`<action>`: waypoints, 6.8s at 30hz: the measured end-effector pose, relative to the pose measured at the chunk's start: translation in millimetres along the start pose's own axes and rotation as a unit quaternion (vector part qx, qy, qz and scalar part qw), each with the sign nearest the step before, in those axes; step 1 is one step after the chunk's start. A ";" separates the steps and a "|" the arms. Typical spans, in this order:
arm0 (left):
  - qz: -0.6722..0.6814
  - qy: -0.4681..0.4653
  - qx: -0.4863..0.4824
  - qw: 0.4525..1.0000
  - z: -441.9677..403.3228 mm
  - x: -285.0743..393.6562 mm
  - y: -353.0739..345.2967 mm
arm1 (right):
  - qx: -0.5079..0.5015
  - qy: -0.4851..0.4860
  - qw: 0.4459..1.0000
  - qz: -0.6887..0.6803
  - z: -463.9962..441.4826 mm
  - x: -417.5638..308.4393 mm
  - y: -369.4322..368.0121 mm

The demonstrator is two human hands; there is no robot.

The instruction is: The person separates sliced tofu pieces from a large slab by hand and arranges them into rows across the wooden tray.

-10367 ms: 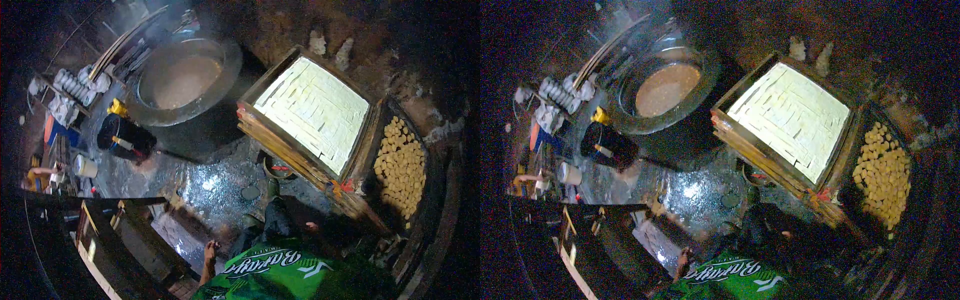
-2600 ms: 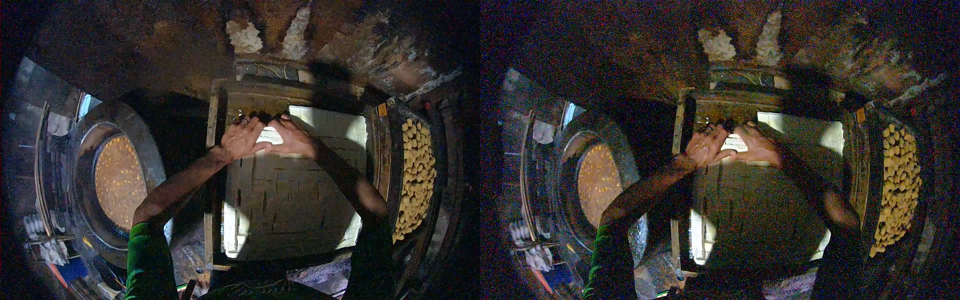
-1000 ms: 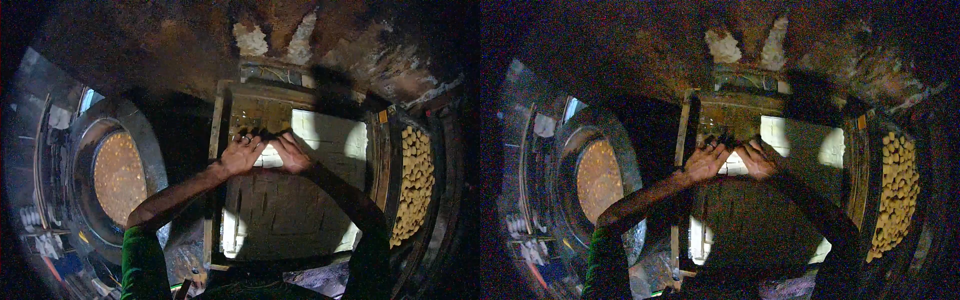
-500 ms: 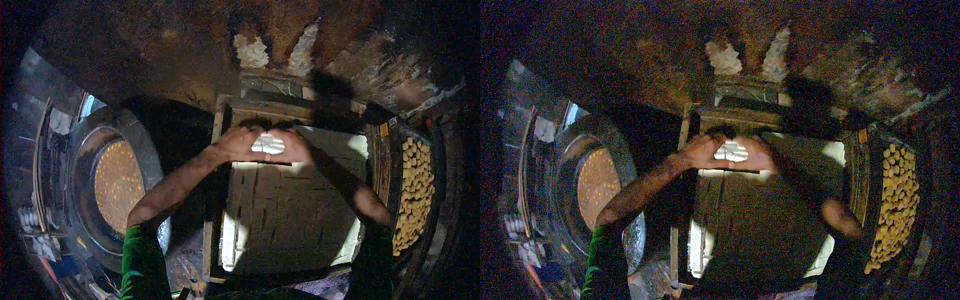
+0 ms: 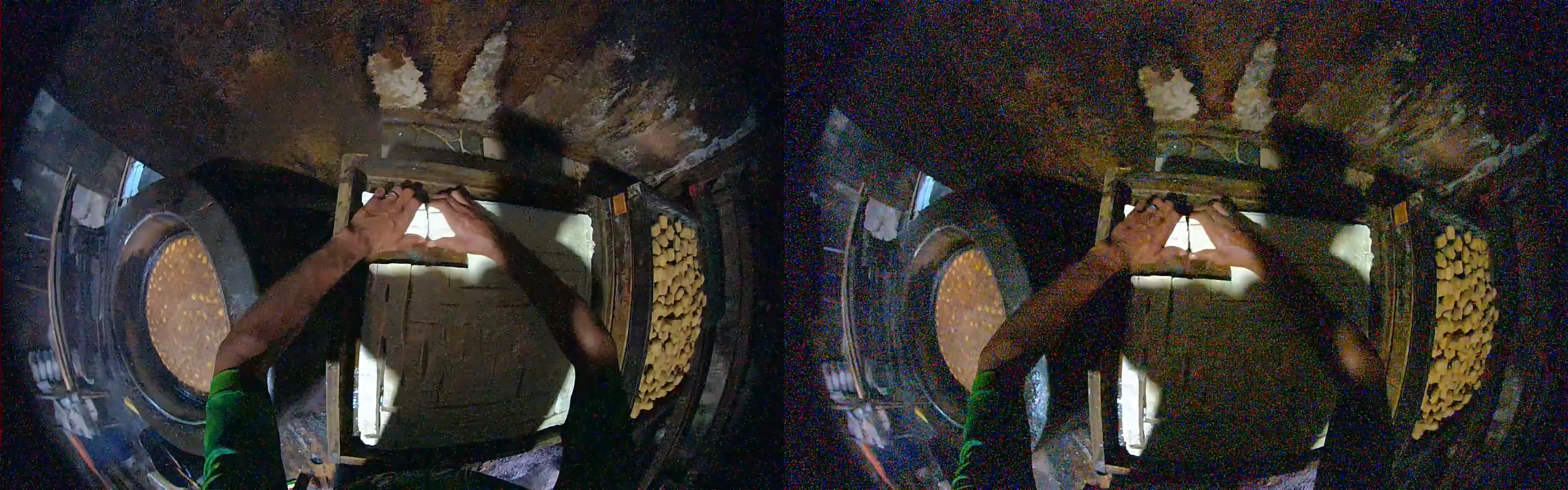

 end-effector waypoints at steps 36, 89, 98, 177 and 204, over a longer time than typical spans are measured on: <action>-0.020 0.041 -0.166 0.985 13.2 -30.5 37.5 | 0.005 -0.046 0.999 -0.003 -32.9 -19.7 -31.9; 0.200 0.007 0.018 0.980 59.8 67.9 39.7 | -0.118 -0.248 0.925 -0.264 74.7 -35.1 -45.7; 0.166 0.009 -0.092 0.982 42.8 67.0 15.6 | -0.077 -0.066 0.973 -0.208 61.7 -56.2 -11.9; 0.012 0.091 0.032 0.995 113.6 131.2 67.0 | 0.043 0.055 0.996 0.062 126.7 -133.5 -5.9; 0.267 0.201 -0.081 0.939 84.2 83.6 28.6 | -0.100 -0.145 0.936 -0.305 83.1 -100.5 -3.7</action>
Point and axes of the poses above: each hand's wrist, its own z-axis away from the middle knuckle, its own y-axis out of the back of the hand, x = y × z, the point moved 9 cm from there along -z, towards the middle knuckle, and after that the axes turned 15 degrees about x, right-handed, at the moved point
